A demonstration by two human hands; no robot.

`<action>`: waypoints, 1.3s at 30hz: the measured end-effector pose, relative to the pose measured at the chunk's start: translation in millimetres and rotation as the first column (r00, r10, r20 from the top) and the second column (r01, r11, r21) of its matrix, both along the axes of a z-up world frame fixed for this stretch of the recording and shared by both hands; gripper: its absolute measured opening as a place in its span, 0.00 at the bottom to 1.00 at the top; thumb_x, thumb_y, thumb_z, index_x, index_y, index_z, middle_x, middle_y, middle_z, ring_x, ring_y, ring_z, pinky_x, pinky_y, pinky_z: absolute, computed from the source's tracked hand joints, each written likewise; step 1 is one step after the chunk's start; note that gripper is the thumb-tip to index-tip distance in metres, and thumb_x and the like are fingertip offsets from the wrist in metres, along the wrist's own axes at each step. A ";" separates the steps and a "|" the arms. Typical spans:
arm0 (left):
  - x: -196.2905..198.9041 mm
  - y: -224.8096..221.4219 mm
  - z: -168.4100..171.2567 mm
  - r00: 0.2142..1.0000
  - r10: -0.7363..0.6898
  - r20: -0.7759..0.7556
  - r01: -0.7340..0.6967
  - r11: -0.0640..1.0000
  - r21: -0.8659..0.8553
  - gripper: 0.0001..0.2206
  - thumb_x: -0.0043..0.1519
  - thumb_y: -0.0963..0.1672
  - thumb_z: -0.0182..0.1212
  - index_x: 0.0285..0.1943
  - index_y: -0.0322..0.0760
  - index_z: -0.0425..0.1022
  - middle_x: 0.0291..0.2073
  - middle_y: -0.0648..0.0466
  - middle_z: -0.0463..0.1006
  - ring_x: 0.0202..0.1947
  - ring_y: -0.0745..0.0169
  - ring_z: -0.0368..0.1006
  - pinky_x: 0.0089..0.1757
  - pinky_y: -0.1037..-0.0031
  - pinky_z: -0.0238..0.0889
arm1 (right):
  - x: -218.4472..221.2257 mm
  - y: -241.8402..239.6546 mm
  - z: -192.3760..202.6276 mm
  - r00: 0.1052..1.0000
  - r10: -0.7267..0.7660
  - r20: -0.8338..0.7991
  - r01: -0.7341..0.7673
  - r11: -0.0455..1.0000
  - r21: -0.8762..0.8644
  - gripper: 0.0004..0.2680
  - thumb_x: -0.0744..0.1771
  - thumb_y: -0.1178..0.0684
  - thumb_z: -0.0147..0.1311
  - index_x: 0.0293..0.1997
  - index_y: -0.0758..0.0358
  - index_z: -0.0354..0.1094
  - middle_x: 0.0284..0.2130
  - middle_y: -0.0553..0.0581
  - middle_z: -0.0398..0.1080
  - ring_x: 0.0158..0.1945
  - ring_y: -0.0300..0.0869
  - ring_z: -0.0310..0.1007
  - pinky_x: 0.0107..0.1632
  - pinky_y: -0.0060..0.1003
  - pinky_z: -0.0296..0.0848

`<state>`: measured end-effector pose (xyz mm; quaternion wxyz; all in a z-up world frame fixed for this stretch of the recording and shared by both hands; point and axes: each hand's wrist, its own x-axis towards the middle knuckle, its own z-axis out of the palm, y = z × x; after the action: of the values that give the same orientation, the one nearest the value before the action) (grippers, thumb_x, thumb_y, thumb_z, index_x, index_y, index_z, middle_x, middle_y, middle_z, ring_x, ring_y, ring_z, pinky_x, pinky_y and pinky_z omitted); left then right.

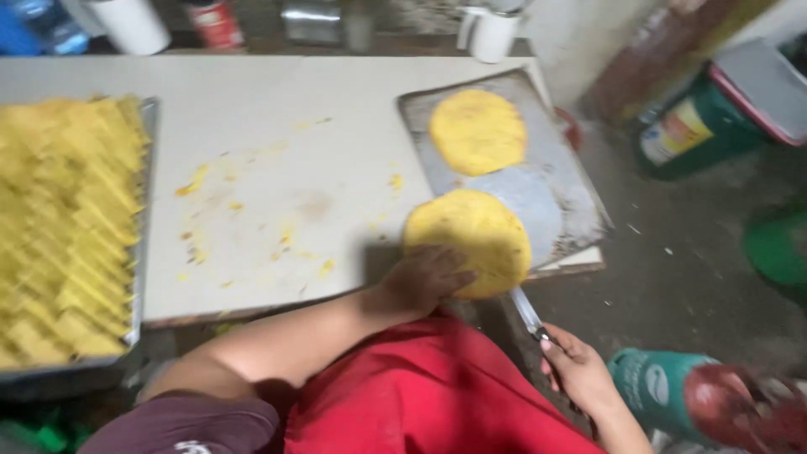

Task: Slicing a large flat bread into triangular portions and arranging them on a baking tray

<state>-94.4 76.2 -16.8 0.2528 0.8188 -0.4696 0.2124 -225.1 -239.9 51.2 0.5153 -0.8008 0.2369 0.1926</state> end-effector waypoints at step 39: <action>56.5 259.7 35.7 0.540 0.666 -0.514 -0.648 0.719 0.252 0.46 0.50 0.54 0.74 0.78 0.41 0.56 0.75 0.36 0.50 0.74 0.30 0.47 0.65 0.46 0.48 | 140.0 225.2 31.1 0.883 0.462 -0.084 -0.448 0.774 -0.447 0.27 0.68 0.51 0.47 0.78 0.38 0.44 0.60 0.67 0.70 0.51 0.59 0.71 0.57 0.53 0.65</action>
<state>-37.8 335.9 18.9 0.2700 0.9619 -0.0332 0.0285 -85.1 -14.7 82.2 0.2552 -0.9347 0.0668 0.2384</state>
